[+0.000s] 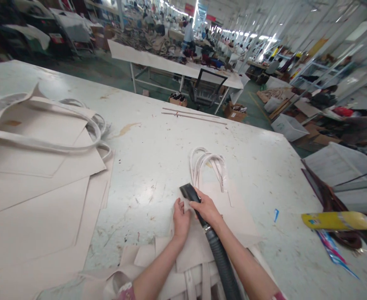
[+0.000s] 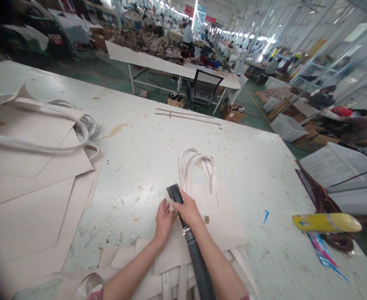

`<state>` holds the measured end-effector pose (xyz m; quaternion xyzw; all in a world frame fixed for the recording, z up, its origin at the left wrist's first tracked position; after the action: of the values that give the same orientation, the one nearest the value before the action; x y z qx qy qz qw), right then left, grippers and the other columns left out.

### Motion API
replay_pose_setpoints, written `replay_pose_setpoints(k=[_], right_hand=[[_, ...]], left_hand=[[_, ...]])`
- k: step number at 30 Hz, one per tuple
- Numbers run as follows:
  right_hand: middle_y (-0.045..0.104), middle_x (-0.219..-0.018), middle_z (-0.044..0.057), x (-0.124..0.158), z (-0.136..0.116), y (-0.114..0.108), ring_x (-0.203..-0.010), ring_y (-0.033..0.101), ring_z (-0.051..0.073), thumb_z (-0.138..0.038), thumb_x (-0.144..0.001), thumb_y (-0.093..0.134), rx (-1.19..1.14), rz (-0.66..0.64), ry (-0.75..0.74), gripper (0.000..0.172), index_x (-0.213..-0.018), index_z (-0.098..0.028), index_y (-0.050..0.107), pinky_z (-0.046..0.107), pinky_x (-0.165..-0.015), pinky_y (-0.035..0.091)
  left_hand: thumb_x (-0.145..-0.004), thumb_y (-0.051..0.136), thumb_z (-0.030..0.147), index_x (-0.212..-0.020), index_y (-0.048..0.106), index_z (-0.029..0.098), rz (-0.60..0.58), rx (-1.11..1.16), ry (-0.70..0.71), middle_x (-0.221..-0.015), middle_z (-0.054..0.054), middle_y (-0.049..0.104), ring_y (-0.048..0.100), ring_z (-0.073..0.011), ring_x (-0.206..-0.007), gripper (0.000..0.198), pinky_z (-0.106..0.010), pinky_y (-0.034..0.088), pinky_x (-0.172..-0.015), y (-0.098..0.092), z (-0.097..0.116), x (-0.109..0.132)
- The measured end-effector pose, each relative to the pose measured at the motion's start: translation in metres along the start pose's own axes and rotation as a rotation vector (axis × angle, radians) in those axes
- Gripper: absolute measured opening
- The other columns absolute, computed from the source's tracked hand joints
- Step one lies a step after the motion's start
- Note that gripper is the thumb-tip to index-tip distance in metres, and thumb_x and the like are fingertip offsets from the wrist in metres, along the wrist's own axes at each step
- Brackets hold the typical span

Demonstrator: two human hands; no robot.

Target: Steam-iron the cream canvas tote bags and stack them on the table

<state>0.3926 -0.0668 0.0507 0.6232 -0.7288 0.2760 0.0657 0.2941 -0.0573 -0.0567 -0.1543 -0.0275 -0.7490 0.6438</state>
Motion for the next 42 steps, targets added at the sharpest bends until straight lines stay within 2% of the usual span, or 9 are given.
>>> replay_pose_setpoints(k=[5, 7, 11, 15, 20, 25, 31, 36, 42], right_hand=[[0.054, -0.056, -0.006, 0.079, 0.037, -0.064, -0.038, 0.052, 0.013, -0.038, -0.071, 0.055, -0.252, 0.260, 0.137, 0.067, -0.132, -0.030, 0.029, 0.024, -0.036, 0.042], [0.056, -0.054, -0.006, 0.122, 0.058, -0.100, -0.040, 0.053, 0.014, -0.040, -0.069, 0.059, -0.268, 0.432, 0.189, 0.073, -0.134, -0.030, 0.026, 0.025, -0.037, 0.044], [0.058, -0.049, -0.003, 0.204, 0.096, -0.160, -0.042, 0.055, 0.017, -0.046, -0.065, 0.062, -0.280, 0.761, 0.302, 0.079, -0.133, -0.025, 0.029, 0.026, -0.038, 0.044], [0.060, -0.051, -0.001, 0.267, 0.113, -0.192, -0.044, 0.057, 0.019, -0.046, -0.060, 0.067, -0.352, 0.971, 0.297, 0.084, -0.132, -0.022, 0.032, 0.027, -0.041, 0.046], [0.059, -0.051, -0.002, 0.301, 0.116, -0.184, -0.041, 0.053, 0.015, -0.046, -0.064, 0.064, -0.216, 0.792, 0.340, 0.080, -0.133, -0.027, 0.030, 0.024, -0.038, 0.041], [0.056, -0.050, -0.005, 0.277, 0.142, -0.127, -0.038, 0.052, 0.015, -0.041, -0.069, 0.059, -0.298, 0.356, 0.398, 0.078, -0.136, -0.024, 0.023, 0.024, -0.037, 0.041], [0.053, -0.049, -0.006, 0.228, 0.185, -0.130, -0.037, 0.053, 0.016, -0.043, -0.066, 0.059, -0.364, 0.586, 0.410, 0.078, -0.135, -0.025, 0.027, 0.027, -0.036, 0.043], [0.055, -0.053, -0.006, 0.257, 0.168, -0.147, -0.041, 0.054, 0.016, -0.043, -0.069, 0.059, -0.353, 0.660, 0.278, 0.077, -0.135, -0.028, 0.024, 0.027, -0.039, 0.044], [0.068, -0.080, 0.004, 0.271, 0.121, -0.067, -0.052, 0.057, 0.016, -0.031, -0.067, 0.057, -0.145, 0.193, 0.235, 0.071, -0.134, -0.023, 0.033, 0.028, -0.051, 0.047]], left_hand=[[-0.067, 0.056, 0.015, -0.091, 0.056, 0.010, -0.273, -0.195, 0.013, -0.092, -0.011, 0.064, 0.061, -0.0227, -0.085, 0.025, -0.035, 0.048, -0.076, 0.018, 0.042, -0.026], [-0.064, 0.055, 0.009, -0.084, 0.057, 0.012, -0.331, -0.217, 0.114, -0.102, -0.011, 0.062, 0.058, -0.0220, -0.094, 0.021, -0.035, 0.046, -0.083, 0.021, 0.065, -0.019], [-0.063, 0.044, 0.002, -0.082, 0.055, 0.018, -0.782, -0.379, 0.653, -0.127, -0.005, 0.046, 0.044, -0.0181, -0.114, 0.027, -0.030, 0.034, -0.097, 0.030, 0.108, 0.050], [-0.061, 0.053, 0.010, -0.094, 0.055, 0.021, -1.324, -0.619, 0.847, -0.118, -0.005, 0.054, 0.048, -0.0231, -0.110, 0.035, -0.035, 0.034, -0.096, 0.022, 0.097, 0.134], [-0.051, 0.073, 0.035, -0.123, 0.042, 0.024, -1.282, -0.735, 0.909, -0.137, -0.007, 0.034, 0.022, -0.0319, -0.128, 0.079, -0.049, 0.008, -0.106, 0.009, 0.077, 0.168], [-0.077, 0.051, 0.045, -0.124, 0.042, 0.029, -1.167, -0.787, 0.931, -0.131, -0.005, 0.042, 0.028, -0.0263, -0.126, 0.050, -0.048, 0.010, -0.106, 0.007, 0.073, 0.171], [-0.079, 0.045, 0.015, -0.109, 0.050, 0.023, -1.019, -0.885, 0.868, -0.127, -0.004, 0.043, 0.037, -0.0194, -0.117, 0.031, -0.040, 0.022, -0.102, 0.011, 0.055, 0.157], [-0.066, 0.063, 0.022, -0.116, 0.045, 0.031, -0.902, -1.002, 0.670, -0.140, -0.003, 0.028, 0.024, -0.0326, -0.124, 0.054, -0.056, 0.020, -0.096, 0.006, 0.050, 0.121], [-0.063, 0.068, 0.030, -0.123, 0.038, 0.039, -1.088, -0.942, 0.575, -0.144, 0.000, 0.018, 0.017, -0.0332, -0.129, 0.067, -0.058, 0.015, -0.097, -0.001, 0.050, 0.112]])
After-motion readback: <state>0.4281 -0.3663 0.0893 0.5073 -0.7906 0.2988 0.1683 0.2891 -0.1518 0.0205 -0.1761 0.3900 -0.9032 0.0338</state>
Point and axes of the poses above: each hand's wrist, its own x-axis away from the middle knuckle, its own y-axis out of the palm, z = x × y, the point moved 5 cm from there along -x, towards the middle knuckle
